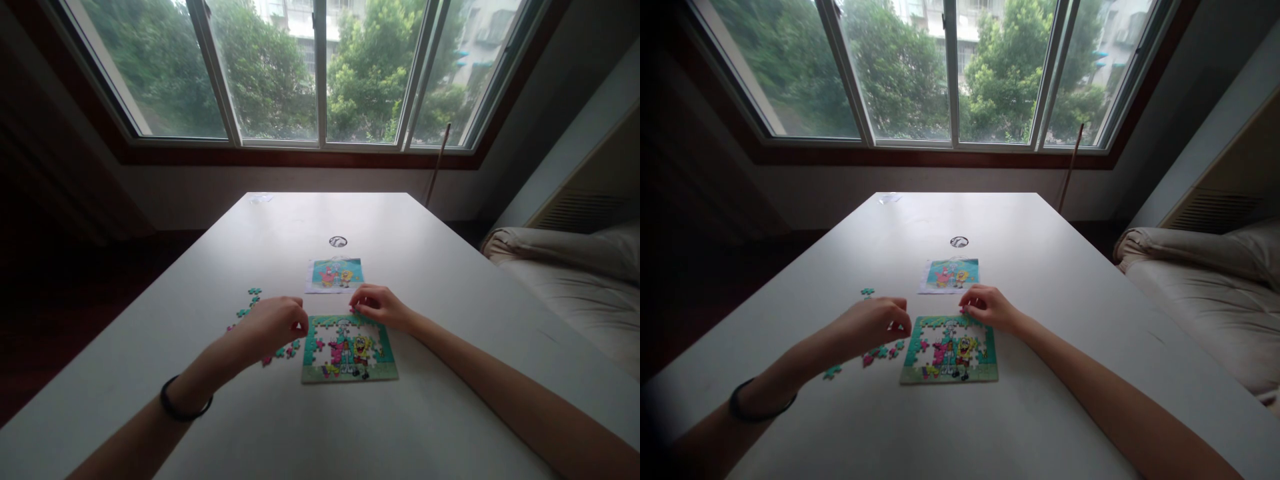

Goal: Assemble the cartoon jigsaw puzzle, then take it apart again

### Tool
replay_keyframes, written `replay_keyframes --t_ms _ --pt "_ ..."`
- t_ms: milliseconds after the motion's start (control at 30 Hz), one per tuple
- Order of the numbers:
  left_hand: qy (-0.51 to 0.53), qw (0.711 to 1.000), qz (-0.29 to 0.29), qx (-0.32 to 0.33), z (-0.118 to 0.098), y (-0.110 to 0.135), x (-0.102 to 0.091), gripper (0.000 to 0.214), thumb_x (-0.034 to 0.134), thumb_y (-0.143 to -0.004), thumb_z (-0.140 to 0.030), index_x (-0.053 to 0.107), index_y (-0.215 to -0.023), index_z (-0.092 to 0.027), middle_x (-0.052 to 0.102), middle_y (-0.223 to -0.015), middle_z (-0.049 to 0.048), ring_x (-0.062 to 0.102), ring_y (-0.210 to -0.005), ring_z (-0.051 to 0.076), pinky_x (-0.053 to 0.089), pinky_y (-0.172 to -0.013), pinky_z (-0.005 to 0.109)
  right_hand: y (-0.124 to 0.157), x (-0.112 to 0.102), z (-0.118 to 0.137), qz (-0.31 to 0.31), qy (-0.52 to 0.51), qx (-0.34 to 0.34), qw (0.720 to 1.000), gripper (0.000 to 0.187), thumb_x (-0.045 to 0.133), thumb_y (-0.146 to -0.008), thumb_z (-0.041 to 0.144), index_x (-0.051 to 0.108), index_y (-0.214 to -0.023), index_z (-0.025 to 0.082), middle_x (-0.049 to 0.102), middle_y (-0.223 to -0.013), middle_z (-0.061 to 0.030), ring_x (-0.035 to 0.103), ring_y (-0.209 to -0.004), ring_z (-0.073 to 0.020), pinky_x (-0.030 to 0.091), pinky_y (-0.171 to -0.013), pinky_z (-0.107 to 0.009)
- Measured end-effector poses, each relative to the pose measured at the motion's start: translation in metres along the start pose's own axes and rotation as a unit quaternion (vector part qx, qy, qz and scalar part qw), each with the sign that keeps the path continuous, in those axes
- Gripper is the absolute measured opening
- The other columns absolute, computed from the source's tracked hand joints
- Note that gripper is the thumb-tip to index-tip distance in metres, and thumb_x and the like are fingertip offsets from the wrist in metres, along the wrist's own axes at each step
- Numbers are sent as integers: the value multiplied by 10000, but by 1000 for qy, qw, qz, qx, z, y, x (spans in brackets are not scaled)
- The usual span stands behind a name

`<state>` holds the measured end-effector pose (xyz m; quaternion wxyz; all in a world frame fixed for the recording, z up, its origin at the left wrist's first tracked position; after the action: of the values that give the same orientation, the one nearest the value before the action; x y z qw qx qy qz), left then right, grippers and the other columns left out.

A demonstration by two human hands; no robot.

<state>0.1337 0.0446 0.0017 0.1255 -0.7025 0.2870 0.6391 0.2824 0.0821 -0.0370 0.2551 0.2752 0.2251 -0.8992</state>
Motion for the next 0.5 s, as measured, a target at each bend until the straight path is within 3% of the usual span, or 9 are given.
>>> replay_keyframes --t_ms 100,233,500 --pt "-15 1000 14 -22 22 7 -4 162 550 -713 -207 698 -710 -273 651 -779 -8 576 -646 131 334 -526 200 0 0 1 1 1 0 1000 119 535 -772 183 631 -825 134 558 -771 -29 454 -554 -67 370 -496 -176" --pt "-11 996 83 -26 44 16 11 148 575 -663 -201 702 -685 -274 652 -668 -10 564 -580 138 323 -503 209 0 0 1 3 0 2 1000 125 534 -773 185 633 -832 137 565 -784 -33 460 -559 -70 370 -496 -178" --pt "-24 993 106 -37 39 19 17 171 686 -585 -296 637 -734 -227 637 -704 -21 567 -632 156 319 -503 211 0 0 3 6 -4 -6 1000 125 529 -771 171 633 -832 136 558 -782 -31 465 -567 -71 374 -500 -176"
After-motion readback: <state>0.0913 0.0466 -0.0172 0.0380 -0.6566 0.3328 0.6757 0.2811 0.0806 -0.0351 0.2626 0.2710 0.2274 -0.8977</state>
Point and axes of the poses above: each hand's wrist, its own y-axis away from the middle knuckle, its own x-axis out of the palm, z = x × y, the point moved 9 cm from there along -y, towards the middle knuckle
